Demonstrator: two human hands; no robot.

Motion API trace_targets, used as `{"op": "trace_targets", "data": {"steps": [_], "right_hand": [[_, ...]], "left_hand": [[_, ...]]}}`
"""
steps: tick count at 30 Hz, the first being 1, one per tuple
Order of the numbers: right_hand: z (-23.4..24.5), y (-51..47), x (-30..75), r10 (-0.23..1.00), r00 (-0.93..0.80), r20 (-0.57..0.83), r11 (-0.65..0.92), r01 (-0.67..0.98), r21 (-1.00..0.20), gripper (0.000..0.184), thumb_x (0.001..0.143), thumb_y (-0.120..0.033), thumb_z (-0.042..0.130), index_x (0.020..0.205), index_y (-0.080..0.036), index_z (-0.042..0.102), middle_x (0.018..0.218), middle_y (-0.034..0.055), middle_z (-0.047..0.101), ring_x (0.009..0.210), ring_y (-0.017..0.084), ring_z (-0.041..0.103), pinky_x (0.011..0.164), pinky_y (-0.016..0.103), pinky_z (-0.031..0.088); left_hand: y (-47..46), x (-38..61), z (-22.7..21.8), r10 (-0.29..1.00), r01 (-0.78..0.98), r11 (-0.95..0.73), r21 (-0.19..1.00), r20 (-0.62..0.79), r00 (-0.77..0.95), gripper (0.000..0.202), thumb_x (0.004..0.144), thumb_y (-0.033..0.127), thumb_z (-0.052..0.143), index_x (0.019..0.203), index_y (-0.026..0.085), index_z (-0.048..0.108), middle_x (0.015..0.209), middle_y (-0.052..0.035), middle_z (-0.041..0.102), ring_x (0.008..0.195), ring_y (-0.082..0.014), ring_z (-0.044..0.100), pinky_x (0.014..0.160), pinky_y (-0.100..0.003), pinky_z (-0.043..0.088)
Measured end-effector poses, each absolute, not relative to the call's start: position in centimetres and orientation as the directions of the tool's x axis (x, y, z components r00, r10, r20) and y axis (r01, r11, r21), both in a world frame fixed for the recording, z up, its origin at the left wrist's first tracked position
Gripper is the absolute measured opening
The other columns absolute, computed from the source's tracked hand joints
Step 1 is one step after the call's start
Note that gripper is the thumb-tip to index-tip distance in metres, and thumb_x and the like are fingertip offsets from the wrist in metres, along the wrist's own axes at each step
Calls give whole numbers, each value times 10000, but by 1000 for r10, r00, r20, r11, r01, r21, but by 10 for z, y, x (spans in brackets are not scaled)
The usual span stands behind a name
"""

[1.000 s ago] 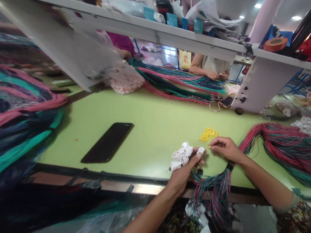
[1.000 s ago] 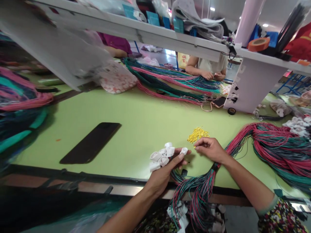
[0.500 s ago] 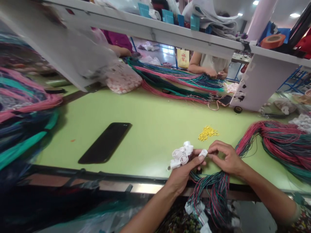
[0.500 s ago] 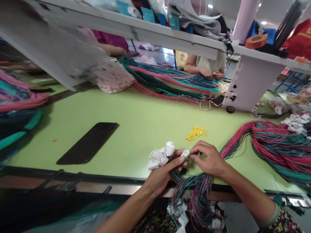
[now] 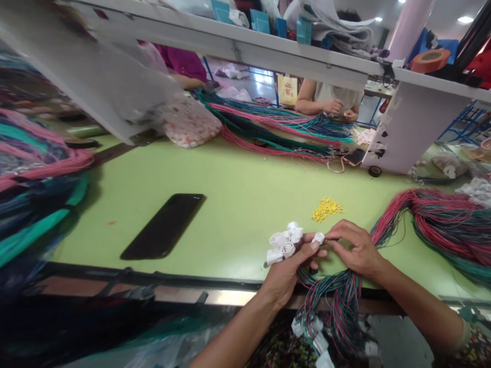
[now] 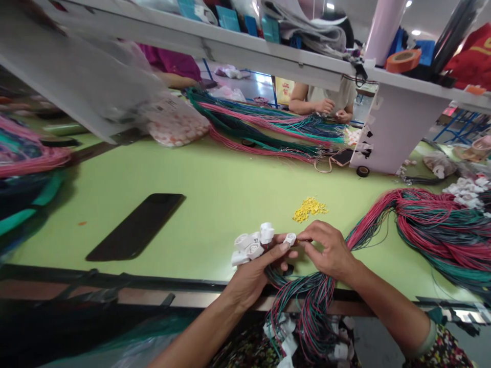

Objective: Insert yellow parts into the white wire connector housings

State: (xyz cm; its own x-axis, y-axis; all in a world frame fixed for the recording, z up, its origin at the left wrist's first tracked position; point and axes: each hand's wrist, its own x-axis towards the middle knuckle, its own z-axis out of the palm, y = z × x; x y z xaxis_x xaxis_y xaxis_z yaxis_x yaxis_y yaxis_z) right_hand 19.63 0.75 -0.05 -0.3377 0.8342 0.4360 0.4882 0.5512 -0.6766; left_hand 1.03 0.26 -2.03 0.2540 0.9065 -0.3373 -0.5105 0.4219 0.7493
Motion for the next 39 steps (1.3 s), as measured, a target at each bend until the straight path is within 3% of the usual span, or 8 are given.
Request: {"op": "trace_targets", "data": {"steps": [5, 9, 14, 17, 20, 25, 32, 39], "right_hand": [[-2, 9, 198, 798, -377, 470, 602, 474, -642, 182, 926, -182, 592, 991, -280, 732, 878, 52, 673, 805, 196, 643, 711, 367, 536], [2, 7, 197, 859, -284, 425, 510, 426, -747, 120, 922, -208, 628, 915, -241, 744, 832, 36, 675, 774, 177, 641, 713, 343, 529], [14, -3, 192, 949, -154, 275, 304, 227, -925, 54, 883, -259, 700, 882, -230, 745, 836, 27, 698, 788, 166, 651, 736, 323, 540], [16, -11, 187, 956, -153, 252, 279, 202, -939, 65, 889, -275, 695, 893, -243, 751, 849, 28, 704, 799, 167, 653, 753, 329, 545], [16, -15, 182, 941, -121, 317, 338, 246, -908, 72, 899, -267, 687, 898, -256, 758, 840, 26, 701, 799, 168, 650, 752, 331, 547], [15, -17, 182, 895, -131, 427, 446, 320, -836, 89, 904, -235, 681, 919, -269, 762, 826, 27, 701, 773, 173, 653, 709, 326, 560], [15, -17, 183, 881, -158, 447, 473, 352, -808, 92, 909, -235, 678, 916, -271, 763, 828, 29, 700, 770, 171, 656, 697, 314, 557], [13, -13, 184, 968, -105, 228, 244, 190, -951, 75, 839, -296, 745, 869, -231, 721, 809, 16, 674, 755, 157, 637, 698, 301, 545]], "left_hand": [[3, 11, -20, 904, -499, 427, 754, -344, 253, 244, 631, 293, 911, 826, 207, 794, 896, -66, 773, 733, -196, 715, 528, -242, 466], [0, 11, -20, 922, -466, 381, 798, -292, 253, 262, 650, 315, 897, 868, 217, 791, 923, -68, 769, 748, -198, 705, 562, -259, 481], [-4, 10, -23, 969, -364, 201, 909, -129, 212, 202, 713, 291, 832, 905, 246, 793, 934, -61, 742, 863, -219, 663, 748, -329, 529], [-5, 9, -25, 979, -306, 94, 947, -33, 201, 178, 734, 261, 798, 911, 265, 798, 975, -64, 720, 937, -240, 640, 859, -373, 517], [-4, 8, -27, 980, -277, 47, 960, 9, 199, 189, 742, 247, 784, 928, 282, 796, 987, -59, 710, 959, -246, 629, 911, -403, 501], [-5, 8, -25, 984, -230, 9, 973, 33, 175, 160, 737, 247, 788, 894, 273, 798, 979, -68, 706, 951, -256, 626, 901, -418, 508], [-6, 7, -23, 986, -201, -47, 978, 77, 145, 176, 743, 243, 792, 911, 292, 811, 975, -71, 723, 949, -259, 637, 896, -425, 512], [-7, 9, -18, 984, -171, -64, 983, 91, 155, 165, 734, 227, 789, 885, 285, 822, 935, -80, 736, 915, -265, 656, 886, -442, 513]]}}
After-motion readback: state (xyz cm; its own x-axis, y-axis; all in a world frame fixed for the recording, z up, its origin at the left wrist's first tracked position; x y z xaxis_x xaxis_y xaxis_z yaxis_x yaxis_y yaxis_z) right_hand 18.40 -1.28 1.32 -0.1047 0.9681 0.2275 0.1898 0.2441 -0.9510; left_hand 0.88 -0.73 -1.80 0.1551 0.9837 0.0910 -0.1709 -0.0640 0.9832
